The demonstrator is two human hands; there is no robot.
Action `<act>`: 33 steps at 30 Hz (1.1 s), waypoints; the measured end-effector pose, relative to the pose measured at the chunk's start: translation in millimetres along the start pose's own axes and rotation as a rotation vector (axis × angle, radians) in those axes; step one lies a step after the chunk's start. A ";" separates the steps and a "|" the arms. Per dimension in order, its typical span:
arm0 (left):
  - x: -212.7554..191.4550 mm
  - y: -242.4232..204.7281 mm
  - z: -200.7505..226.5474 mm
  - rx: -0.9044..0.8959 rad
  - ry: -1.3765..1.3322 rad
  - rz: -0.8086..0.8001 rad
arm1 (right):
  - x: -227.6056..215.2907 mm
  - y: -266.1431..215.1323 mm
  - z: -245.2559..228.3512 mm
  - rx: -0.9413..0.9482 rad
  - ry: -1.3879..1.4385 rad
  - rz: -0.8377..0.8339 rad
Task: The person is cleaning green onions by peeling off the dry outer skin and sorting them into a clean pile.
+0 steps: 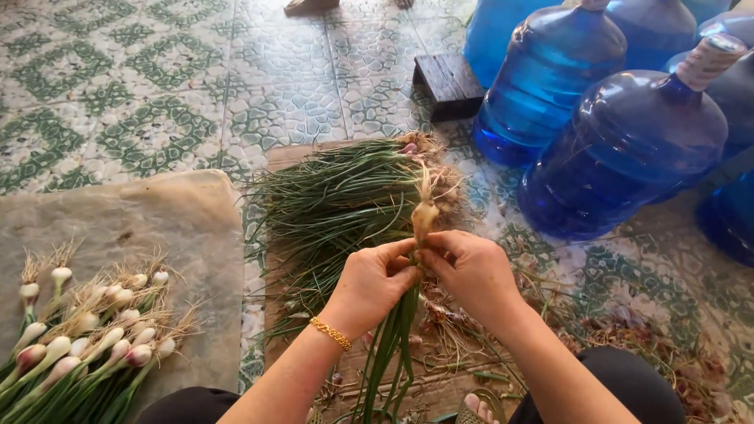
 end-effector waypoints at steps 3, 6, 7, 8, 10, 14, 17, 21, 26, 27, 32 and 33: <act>-3.2 2.7 -3.0 0.009 0.138 -0.030 | 2.8 1.8 -1.4 -0.130 -0.346 0.101; -6.6 3.0 0.3 -0.012 0.363 -0.052 | 5.5 10.5 3.1 -0.201 -0.474 0.075; -6.2 4.8 -6.0 -0.016 0.362 -0.052 | 4.3 11.4 3.4 -0.201 -0.472 0.072; -5.0 7.3 -12.2 -0.035 0.436 -0.060 | -0.8 12.7 6.4 -0.159 -0.331 0.118; -3.7 10.8 -21.8 -0.058 0.508 -0.069 | -19.6 14.8 6.7 -0.116 -0.190 0.160; -6.5 10.6 -20.2 -0.086 0.505 -0.092 | -69.8 19.9 42.1 0.073 0.637 0.222; -11.5 12.1 -15.0 -0.117 0.282 -0.096 | -91.8 5.7 81.4 -0.027 1.016 0.205; -13.4 25.2 -24.2 -0.052 -0.191 -0.092 | -97.2 -12.7 66.7 0.461 0.409 -0.234; -22.7 28.3 -11.5 -0.028 -0.555 -0.145 | -90.5 -8.2 70.8 0.742 -0.636 -0.398; -26.2 29.1 -8.6 0.014 -0.612 -0.161 | -94.1 -5.8 57.9 0.626 -0.558 -0.225; -39.1 25.9 0.5 0.118 -0.602 -0.070 | -64.2 -3.0 28.5 0.339 0.029 -0.123; -42.0 25.7 0.4 0.167 -0.603 -0.005 | -53.6 -3.4 25.1 0.220 0.195 -0.120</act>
Point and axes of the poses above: each hand's wrist, its own y-axis towards the middle knuckle, its own x-axis out of the palm, z = x × y, the point moved 4 cm from there along y, towards the middle knuckle, and after that the axes turned 11 degrees about -z, right-handed, at the moved point
